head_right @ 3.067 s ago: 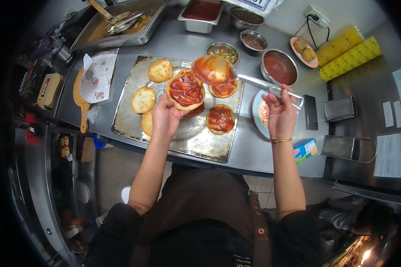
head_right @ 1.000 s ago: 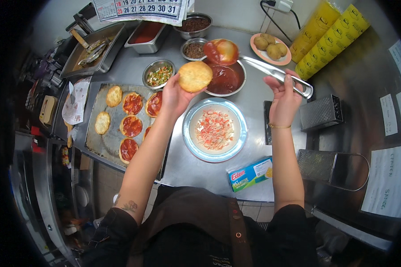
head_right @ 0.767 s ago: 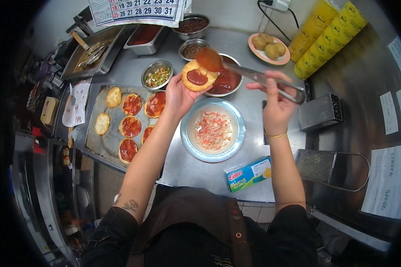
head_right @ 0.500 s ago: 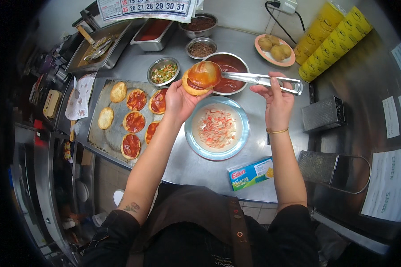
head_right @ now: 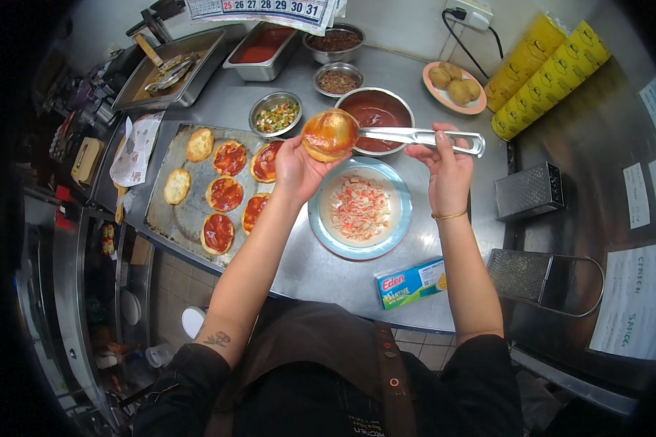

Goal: The person spreads tomato sauce onto small round dough bases using a ladle, then sprinkles chopped vegetables and shredded cheese on top. The prepared items remain on a metal baking tray.

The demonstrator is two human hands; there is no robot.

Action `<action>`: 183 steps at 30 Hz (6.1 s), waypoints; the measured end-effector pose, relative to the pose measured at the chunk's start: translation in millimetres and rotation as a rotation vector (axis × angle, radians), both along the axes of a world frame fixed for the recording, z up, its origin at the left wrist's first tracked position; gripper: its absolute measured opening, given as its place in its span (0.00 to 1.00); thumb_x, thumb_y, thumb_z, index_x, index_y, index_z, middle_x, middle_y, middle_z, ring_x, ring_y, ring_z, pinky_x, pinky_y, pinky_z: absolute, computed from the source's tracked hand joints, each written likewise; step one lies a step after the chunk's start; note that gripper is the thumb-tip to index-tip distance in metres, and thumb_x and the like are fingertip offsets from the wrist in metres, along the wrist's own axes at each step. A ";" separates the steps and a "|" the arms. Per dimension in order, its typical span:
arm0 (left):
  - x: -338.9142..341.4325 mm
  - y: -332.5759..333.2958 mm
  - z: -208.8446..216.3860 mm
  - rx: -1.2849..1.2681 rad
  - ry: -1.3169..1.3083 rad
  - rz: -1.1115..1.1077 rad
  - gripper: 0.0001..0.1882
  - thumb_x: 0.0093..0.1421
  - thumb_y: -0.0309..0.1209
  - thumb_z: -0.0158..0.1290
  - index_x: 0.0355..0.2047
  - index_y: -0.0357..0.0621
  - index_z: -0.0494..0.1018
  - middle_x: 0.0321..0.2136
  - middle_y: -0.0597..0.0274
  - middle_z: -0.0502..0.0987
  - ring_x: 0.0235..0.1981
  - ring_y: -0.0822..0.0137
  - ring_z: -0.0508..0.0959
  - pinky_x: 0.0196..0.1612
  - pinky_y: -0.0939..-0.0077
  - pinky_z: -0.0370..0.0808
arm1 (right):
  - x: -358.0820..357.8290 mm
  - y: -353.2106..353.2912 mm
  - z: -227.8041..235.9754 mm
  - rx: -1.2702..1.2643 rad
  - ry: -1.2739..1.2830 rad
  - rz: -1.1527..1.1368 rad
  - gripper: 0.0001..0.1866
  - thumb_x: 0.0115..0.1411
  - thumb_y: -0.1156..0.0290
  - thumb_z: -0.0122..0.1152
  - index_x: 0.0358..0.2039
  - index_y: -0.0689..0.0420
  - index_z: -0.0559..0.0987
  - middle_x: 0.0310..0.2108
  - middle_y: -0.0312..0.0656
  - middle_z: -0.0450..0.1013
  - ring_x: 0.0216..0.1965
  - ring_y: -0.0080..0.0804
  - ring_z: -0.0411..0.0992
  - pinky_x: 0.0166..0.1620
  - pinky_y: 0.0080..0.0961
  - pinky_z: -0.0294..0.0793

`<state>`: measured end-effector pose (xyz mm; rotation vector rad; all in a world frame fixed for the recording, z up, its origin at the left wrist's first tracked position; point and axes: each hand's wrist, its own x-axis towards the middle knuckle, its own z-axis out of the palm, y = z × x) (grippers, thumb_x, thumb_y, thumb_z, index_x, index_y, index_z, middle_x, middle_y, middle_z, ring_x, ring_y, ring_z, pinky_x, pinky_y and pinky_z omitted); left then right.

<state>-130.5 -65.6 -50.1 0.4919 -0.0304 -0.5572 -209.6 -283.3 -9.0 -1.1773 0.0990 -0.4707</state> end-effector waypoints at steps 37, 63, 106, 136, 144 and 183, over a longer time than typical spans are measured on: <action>-10.6 6.9 -0.6 0.071 -0.019 -0.002 0.27 0.61 0.36 0.24 0.56 0.29 0.52 0.53 0.37 0.60 0.54 0.44 0.64 0.53 0.48 0.66 | 4.0 -11.5 18.0 -0.117 -0.075 -0.074 0.11 0.62 0.70 0.47 0.41 0.63 0.67 0.29 0.44 0.72 0.27 0.35 0.76 0.35 0.29 0.77; -12.0 18.3 -3.9 0.101 -0.027 0.159 0.27 0.61 0.36 0.24 0.55 0.30 0.53 0.54 0.40 0.61 0.54 0.46 0.65 0.54 0.50 0.65 | -18.2 21.2 27.2 -0.192 -0.159 0.011 0.10 0.63 0.71 0.45 0.42 0.64 0.67 0.32 0.45 0.71 0.29 0.34 0.76 0.36 0.26 0.77; -24.5 73.5 -0.1 0.096 -0.010 0.312 0.25 0.61 0.34 0.25 0.54 0.29 0.53 0.52 0.41 0.63 0.53 0.47 0.66 0.53 0.47 0.68 | 3.1 57.3 11.1 0.104 -0.033 0.023 0.12 0.62 0.69 0.47 0.43 0.62 0.66 0.26 0.49 0.74 0.27 0.35 0.76 0.36 0.28 0.77; 14.6 283.1 0.8 0.212 -0.008 0.005 0.23 0.63 0.36 0.28 0.49 0.28 0.58 0.46 0.44 0.69 0.45 0.54 0.74 0.42 0.59 0.77 | 12.3 267.4 53.9 -0.180 0.009 -0.023 0.10 0.62 0.70 0.47 0.41 0.61 0.68 0.39 0.42 0.68 0.26 0.34 0.75 0.31 0.27 0.76; 10.7 285.1 -7.6 0.133 -0.020 0.070 0.23 0.64 0.37 0.27 0.50 0.30 0.59 0.45 0.45 0.70 0.46 0.56 0.74 0.47 0.62 0.75 | 7.7 295.6 55.3 -0.195 0.069 -0.078 0.10 0.62 0.71 0.47 0.41 0.62 0.68 0.36 0.42 0.68 0.25 0.33 0.75 0.30 0.24 0.76; 9.2 380.4 -82.1 0.903 -0.243 0.183 0.19 0.61 0.33 0.33 0.40 0.31 0.70 0.37 0.49 0.74 0.41 0.64 0.73 0.45 0.73 0.68 | -27.9 268.9 16.3 0.275 0.013 -0.142 0.14 0.63 0.72 0.44 0.48 0.63 0.67 0.28 0.40 0.75 0.32 0.23 0.75 0.45 0.25 0.75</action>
